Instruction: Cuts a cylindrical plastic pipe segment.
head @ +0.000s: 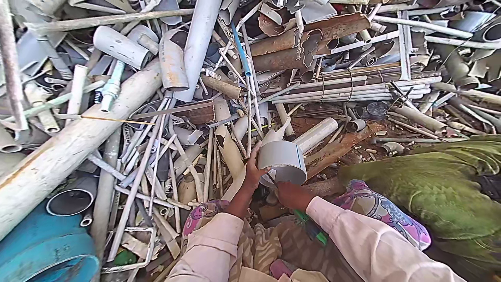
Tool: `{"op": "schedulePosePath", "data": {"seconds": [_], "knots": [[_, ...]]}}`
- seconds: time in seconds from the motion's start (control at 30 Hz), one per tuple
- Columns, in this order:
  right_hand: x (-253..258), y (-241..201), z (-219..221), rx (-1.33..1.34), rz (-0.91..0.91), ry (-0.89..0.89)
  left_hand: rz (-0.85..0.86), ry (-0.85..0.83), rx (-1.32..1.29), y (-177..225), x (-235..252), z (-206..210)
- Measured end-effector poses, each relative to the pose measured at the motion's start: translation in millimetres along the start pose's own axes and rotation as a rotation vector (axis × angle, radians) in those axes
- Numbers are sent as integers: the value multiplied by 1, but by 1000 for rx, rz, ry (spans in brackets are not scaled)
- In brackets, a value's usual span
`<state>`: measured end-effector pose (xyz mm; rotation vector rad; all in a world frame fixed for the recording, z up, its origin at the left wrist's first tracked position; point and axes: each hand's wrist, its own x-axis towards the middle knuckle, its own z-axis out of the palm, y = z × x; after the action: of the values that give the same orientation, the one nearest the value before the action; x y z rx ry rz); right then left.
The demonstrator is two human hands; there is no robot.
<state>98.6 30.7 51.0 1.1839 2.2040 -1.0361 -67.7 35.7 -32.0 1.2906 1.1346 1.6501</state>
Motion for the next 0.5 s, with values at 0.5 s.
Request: {"op": "schedulePosePath", "data": {"seconds": [0.5], "knots": [[-1, -8, 6, 29, -24, 52, -75, 301, -207, 7, 5, 5]]}}
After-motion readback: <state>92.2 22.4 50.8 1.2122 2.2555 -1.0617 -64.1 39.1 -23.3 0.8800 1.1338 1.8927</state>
